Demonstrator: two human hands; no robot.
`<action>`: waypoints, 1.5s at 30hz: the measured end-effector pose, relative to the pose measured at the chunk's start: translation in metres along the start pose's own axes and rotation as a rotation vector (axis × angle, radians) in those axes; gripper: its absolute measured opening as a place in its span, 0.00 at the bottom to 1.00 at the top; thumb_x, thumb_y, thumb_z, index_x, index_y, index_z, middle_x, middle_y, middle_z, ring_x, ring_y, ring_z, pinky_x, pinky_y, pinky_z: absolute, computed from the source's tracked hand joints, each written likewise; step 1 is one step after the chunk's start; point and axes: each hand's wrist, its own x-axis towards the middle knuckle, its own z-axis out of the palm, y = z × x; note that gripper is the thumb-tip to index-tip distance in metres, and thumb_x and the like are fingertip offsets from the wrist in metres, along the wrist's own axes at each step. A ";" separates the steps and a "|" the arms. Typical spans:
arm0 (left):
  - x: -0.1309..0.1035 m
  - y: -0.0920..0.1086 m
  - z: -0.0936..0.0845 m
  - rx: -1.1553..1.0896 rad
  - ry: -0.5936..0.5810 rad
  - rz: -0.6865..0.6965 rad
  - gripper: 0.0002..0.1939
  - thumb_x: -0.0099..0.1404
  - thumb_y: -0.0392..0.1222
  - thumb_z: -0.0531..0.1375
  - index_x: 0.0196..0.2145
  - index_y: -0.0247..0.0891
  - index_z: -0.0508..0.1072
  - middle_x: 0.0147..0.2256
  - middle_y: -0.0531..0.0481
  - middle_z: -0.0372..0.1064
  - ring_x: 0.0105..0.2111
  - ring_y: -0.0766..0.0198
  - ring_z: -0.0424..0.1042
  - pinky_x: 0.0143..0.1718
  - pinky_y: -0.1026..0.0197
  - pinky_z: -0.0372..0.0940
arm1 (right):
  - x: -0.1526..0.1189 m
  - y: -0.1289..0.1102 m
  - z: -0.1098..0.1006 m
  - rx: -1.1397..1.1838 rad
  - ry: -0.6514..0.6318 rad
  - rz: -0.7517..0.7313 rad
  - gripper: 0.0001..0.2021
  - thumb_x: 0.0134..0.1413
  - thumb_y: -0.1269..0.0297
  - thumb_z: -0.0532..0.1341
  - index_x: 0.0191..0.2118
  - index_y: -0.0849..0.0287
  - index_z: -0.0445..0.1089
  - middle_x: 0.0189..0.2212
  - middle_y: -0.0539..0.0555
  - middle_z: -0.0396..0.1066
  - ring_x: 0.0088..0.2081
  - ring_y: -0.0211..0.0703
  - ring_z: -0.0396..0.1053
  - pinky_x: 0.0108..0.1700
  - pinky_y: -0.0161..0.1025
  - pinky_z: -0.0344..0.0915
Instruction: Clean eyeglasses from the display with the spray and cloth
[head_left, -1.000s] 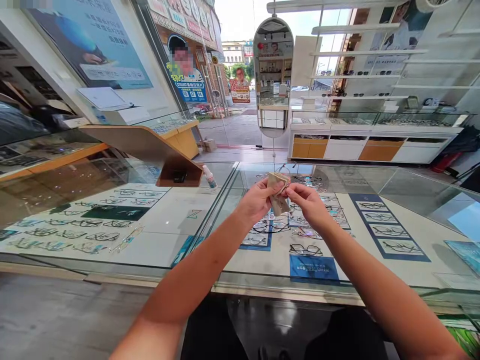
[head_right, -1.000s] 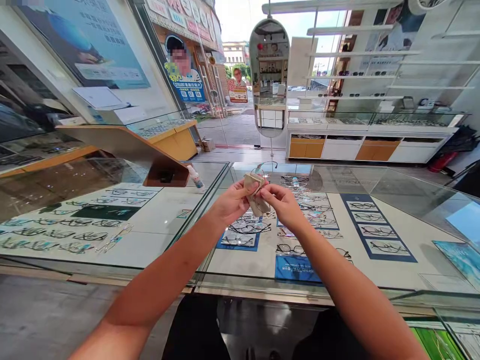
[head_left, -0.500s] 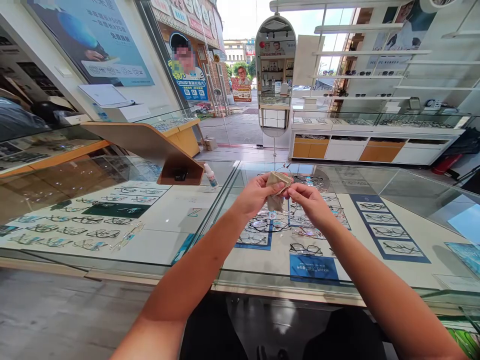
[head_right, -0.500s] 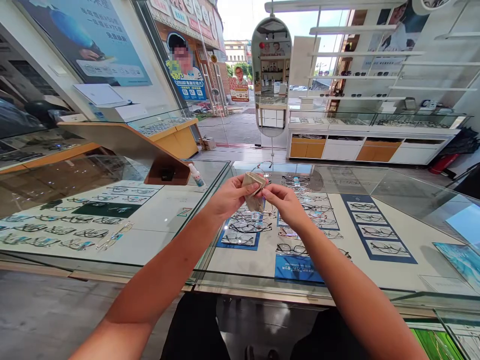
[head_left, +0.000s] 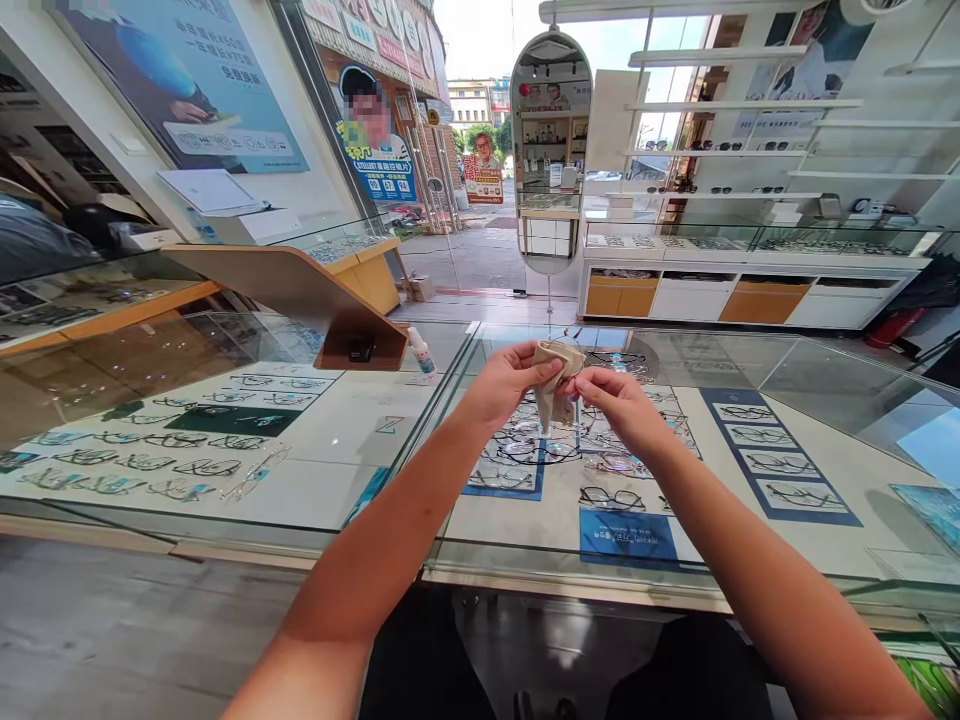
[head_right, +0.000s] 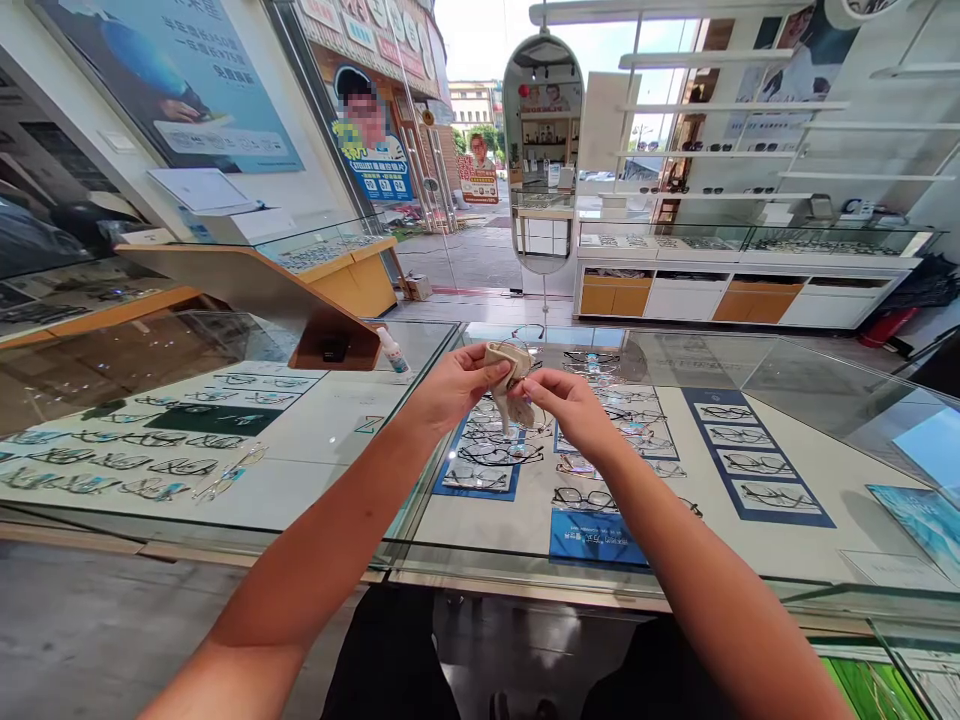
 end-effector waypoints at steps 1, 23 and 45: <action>0.000 0.001 0.000 -0.002 -0.019 -0.007 0.18 0.55 0.45 0.81 0.41 0.38 0.87 0.40 0.47 0.84 0.38 0.64 0.79 0.46 0.59 0.73 | 0.000 0.002 0.000 0.020 0.001 -0.002 0.19 0.62 0.41 0.72 0.37 0.53 0.82 0.39 0.54 0.79 0.43 0.47 0.71 0.50 0.44 0.66; -0.011 -0.012 0.027 0.094 0.049 0.111 0.24 0.58 0.56 0.78 0.36 0.35 0.77 0.28 0.51 0.77 0.22 0.70 0.71 0.24 0.66 0.67 | -0.002 0.000 0.008 -0.005 -0.094 -0.003 0.22 0.61 0.39 0.72 0.36 0.56 0.79 0.34 0.52 0.72 0.38 0.44 0.65 0.45 0.42 0.62; -0.011 -0.002 0.023 -0.064 -0.006 -0.046 0.21 0.57 0.52 0.80 0.42 0.36 0.85 0.38 0.46 0.83 0.33 0.65 0.78 0.37 0.62 0.72 | -0.003 -0.002 0.005 -0.140 -0.071 -0.085 0.24 0.65 0.37 0.68 0.33 0.56 0.75 0.32 0.51 0.70 0.35 0.43 0.60 0.42 0.42 0.57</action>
